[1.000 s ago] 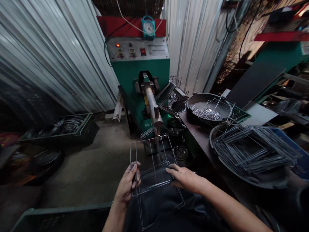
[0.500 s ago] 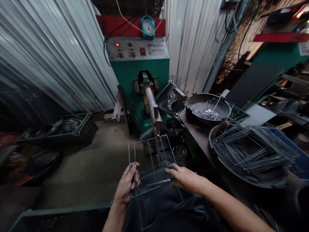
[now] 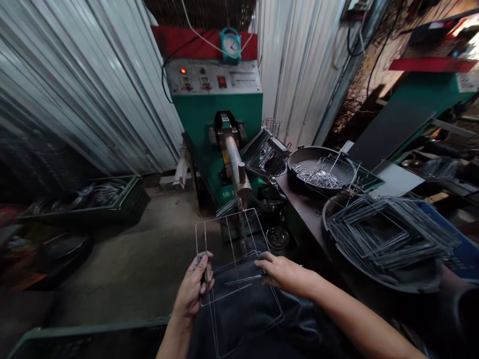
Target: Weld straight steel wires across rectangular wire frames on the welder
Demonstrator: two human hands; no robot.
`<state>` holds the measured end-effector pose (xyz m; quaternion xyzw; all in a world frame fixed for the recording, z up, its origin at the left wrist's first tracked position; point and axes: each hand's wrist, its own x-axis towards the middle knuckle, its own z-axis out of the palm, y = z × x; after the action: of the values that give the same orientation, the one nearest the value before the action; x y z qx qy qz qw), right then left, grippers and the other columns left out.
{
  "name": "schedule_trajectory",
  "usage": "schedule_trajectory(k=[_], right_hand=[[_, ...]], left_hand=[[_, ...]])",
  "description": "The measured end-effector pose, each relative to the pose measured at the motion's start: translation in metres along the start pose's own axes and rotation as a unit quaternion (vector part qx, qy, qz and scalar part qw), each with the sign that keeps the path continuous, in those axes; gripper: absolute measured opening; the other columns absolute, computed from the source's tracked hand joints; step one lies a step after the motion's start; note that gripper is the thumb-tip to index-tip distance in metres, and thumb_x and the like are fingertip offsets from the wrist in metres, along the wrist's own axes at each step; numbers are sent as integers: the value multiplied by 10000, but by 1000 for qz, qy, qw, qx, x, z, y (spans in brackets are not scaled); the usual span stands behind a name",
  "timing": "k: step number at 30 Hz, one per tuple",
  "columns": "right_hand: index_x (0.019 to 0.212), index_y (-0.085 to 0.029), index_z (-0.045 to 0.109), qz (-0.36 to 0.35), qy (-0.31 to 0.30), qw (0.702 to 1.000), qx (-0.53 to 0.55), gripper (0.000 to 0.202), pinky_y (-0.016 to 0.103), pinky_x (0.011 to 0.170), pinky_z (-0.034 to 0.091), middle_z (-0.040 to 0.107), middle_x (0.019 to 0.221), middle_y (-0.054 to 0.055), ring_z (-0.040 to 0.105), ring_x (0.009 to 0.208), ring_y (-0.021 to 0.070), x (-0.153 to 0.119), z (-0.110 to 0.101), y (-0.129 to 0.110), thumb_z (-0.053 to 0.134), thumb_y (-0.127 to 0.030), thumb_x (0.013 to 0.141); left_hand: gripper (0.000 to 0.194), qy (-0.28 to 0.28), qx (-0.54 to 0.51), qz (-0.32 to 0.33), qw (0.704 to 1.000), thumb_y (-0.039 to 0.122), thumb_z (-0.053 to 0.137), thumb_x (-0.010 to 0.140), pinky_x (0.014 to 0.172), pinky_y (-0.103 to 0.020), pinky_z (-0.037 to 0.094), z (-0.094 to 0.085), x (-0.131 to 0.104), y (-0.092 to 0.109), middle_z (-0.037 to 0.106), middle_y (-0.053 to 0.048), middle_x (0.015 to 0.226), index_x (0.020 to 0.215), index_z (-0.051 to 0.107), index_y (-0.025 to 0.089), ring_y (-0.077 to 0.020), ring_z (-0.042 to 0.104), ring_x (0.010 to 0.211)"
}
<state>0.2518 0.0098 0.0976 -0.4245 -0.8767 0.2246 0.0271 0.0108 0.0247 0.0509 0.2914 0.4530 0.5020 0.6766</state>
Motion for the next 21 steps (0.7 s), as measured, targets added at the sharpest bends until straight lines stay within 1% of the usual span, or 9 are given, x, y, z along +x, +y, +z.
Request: schedule_trajectory(k=[6,12,15,16,17,18,19,20,21], right_hand=[[1214,-168,419,0,9,1000,0,444,307,744,460,464,1155,129,572,871,197,1,0,2,544,-240,795],[1216,-171,417,4,18,1000,-15,452,302,730,464,476,1163,129,581,851,195,0,3,-3,549,-245,790],[1257,-183,379,-13,37,999,-2,530,321,758,456,452,1208,140,570,910,212,-6,4,1,564,-307,776],[1265,-192,371,-24,61,998,18,572,328,779,450,438,1228,138,554,952,222,-8,5,4,580,-352,757],[1262,-201,379,-27,103,993,48,601,333,803,441,435,1235,131,534,995,230,-10,6,8,593,-395,735],[1245,-207,403,-16,164,982,89,598,333,824,432,449,1224,122,516,1026,232,-11,9,14,596,-426,722],[1214,-208,438,15,236,961,140,560,330,833,428,481,1188,113,514,1030,225,-9,11,21,585,-440,725],[1170,-201,477,61,301,931,199,501,324,818,435,534,1110,105,538,990,212,-6,15,28,567,-439,739],[1123,-185,510,112,343,895,263,445,317,782,449,586,993,94,573,909,198,1,18,35,547,-432,754]], left_hand=[[261,1,1,-5,1000,403,571,724,294,-122,200,1,1,0,413,94,421,863,500,193,1,203,265],[289,7,27,-3,1000,412,591,704,310,-123,237,-2,3,0,448,85,447,875,505,195,2,252,273],[306,7,42,0,999,413,612,683,311,-119,237,-2,2,1,480,79,461,873,509,197,7,259,270],[308,6,38,2,999,411,618,676,310,-118,236,-2,1,1,479,80,460,869,510,197,8,255,268],[308,5,31,4,999,409,622,672,309,-117,238,-1,1,2,476,82,457,864,511,196,9,250,267],[306,5,24,5,1000,407,625,670,310,-117,243,0,1,2,473,83,457,859,512,194,10,244,266],[305,5,18,4,1000,405,626,669,312,-116,249,1,1,2,470,85,456,854,512,192,12,240,266],[303,7,13,2,1000,404,627,667,313,-116,257,2,2,3,467,86,456,849,512,190,14,236,266],[304,9,10,0,1000,403,629,665,312,-115,260,3,5,3,467,87,458,846,511,189,15,232,266]])
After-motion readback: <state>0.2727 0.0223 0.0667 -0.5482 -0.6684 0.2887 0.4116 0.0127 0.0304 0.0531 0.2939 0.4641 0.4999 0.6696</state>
